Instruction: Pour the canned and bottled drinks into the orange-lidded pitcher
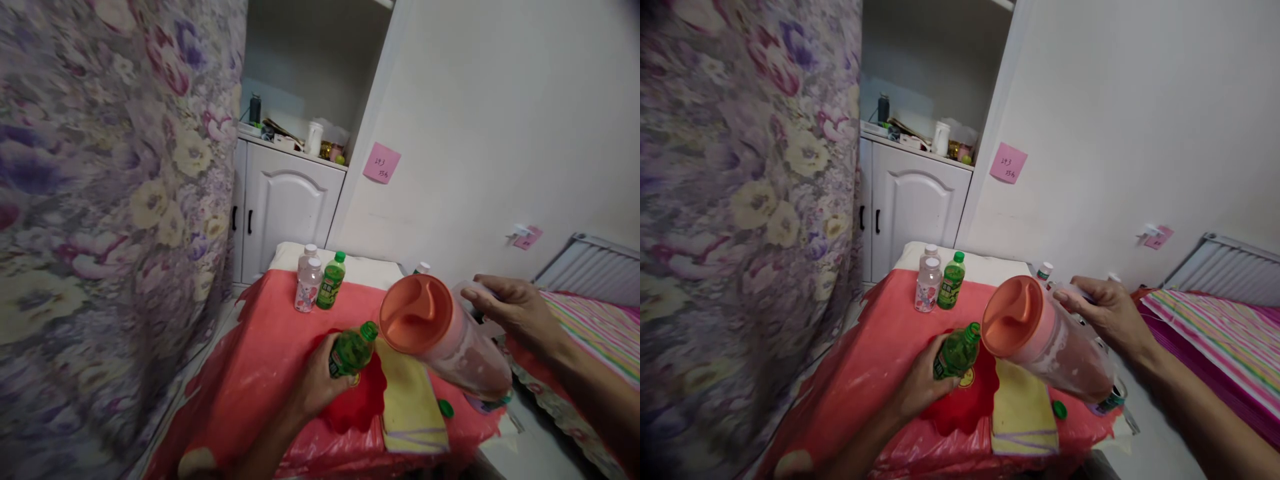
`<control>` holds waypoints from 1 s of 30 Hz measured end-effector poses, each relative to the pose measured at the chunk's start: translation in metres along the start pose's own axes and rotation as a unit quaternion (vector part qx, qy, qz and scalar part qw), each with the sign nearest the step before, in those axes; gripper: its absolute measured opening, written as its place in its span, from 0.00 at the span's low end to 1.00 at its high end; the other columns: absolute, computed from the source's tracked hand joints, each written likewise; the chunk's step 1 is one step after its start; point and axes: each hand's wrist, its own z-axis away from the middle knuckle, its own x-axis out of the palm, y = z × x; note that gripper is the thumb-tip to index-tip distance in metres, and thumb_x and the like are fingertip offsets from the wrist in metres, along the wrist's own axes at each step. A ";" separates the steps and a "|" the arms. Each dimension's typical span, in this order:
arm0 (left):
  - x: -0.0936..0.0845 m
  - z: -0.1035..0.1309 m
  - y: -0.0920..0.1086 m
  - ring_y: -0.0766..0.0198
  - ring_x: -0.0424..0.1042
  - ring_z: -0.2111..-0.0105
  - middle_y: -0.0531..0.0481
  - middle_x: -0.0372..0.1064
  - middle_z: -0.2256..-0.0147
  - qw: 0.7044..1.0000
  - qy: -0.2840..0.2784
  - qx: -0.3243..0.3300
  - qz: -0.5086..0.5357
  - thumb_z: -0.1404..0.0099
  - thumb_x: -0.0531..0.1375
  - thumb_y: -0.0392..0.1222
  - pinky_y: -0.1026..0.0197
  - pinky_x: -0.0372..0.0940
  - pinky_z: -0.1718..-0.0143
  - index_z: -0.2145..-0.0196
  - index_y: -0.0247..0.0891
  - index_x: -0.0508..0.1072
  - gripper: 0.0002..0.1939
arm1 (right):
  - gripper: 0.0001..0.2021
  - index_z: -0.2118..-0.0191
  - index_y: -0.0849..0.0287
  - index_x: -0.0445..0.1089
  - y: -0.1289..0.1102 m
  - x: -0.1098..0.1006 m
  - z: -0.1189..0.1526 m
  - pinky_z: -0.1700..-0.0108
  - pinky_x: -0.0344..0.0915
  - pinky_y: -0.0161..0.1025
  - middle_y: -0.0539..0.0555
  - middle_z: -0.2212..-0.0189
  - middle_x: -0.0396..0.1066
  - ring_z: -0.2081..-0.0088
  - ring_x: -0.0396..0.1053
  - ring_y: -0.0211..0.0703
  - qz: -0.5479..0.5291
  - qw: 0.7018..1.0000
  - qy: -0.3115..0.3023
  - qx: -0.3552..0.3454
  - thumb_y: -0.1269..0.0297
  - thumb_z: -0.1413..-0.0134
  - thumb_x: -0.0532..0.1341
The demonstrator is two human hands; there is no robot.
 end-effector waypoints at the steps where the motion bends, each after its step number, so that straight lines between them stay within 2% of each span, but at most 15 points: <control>1: 0.000 0.000 -0.001 0.47 0.74 0.48 0.43 0.75 0.48 1.000 -0.001 -0.001 -0.002 0.49 0.68 0.36 0.50 0.67 0.47 0.45 0.38 0.69 0.32 | 0.26 0.80 0.56 0.63 0.003 0.002 0.001 0.74 0.51 0.35 0.46 0.81 0.55 0.76 0.55 0.37 -0.011 1.000 0.007 0.000 0.41 0.44 0.65; 7: 0.000 0.000 0.002 0.48 0.74 0.48 0.44 0.75 0.47 1.000 0.004 -0.016 -0.021 0.50 0.66 0.35 0.51 0.67 0.46 0.44 0.39 0.69 0.34 | 0.27 0.81 0.56 0.61 0.023 0.014 0.008 0.76 0.49 0.34 0.45 0.82 0.54 0.79 0.52 0.35 -0.058 0.998 0.027 0.023 0.41 0.47 0.67; 13: 0.001 0.000 0.012 0.48 0.74 0.50 0.44 0.76 0.49 1.000 0.001 -0.025 -0.018 0.50 0.67 0.37 0.52 0.67 0.49 0.46 0.38 0.70 0.32 | 0.26 0.81 0.56 0.61 0.052 0.025 0.020 0.78 0.43 0.34 0.43 0.83 0.51 0.80 0.46 0.33 -0.146 0.983 0.084 0.073 0.42 0.48 0.69; 16: 0.001 0.000 0.014 0.47 0.74 0.51 0.43 0.76 0.50 0.999 0.003 -0.040 -0.026 0.49 0.67 0.40 0.52 0.67 0.49 0.46 0.37 0.70 0.31 | 0.26 0.81 0.57 0.62 0.076 0.032 0.028 0.79 0.43 0.33 0.42 0.85 0.51 0.81 0.46 0.32 -0.201 0.966 0.127 0.107 0.43 0.49 0.70; 20: -0.001 0.000 0.013 0.47 0.73 0.47 0.41 0.75 0.47 0.999 0.004 -0.046 -0.029 0.48 0.66 0.39 0.51 0.66 0.46 0.44 0.36 0.68 0.33 | 0.26 0.82 0.57 0.61 0.102 0.047 0.038 0.80 0.46 0.33 0.43 0.86 0.54 0.82 0.49 0.32 -0.269 0.937 0.187 0.117 0.43 0.50 0.70; 25: -0.002 -0.001 0.009 0.47 0.73 0.46 0.42 0.75 0.46 0.998 0.001 -0.052 -0.046 0.48 0.66 0.38 0.49 0.65 0.43 0.42 0.38 0.67 0.34 | 0.27 0.82 0.57 0.61 0.119 0.072 0.050 0.81 0.48 0.33 0.43 0.86 0.54 0.82 0.50 0.32 -0.341 0.893 0.257 0.139 0.43 0.55 0.72; 30: 0.000 -0.001 0.002 0.48 0.74 0.47 0.41 0.74 0.46 0.997 0.004 -0.060 -0.047 0.46 0.67 0.38 0.50 0.67 0.44 0.42 0.39 0.66 0.33 | 0.25 0.81 0.56 0.60 0.133 0.090 0.053 0.81 0.50 0.33 0.42 0.86 0.54 0.82 0.51 0.33 -0.365 0.869 0.304 0.137 0.44 0.56 0.72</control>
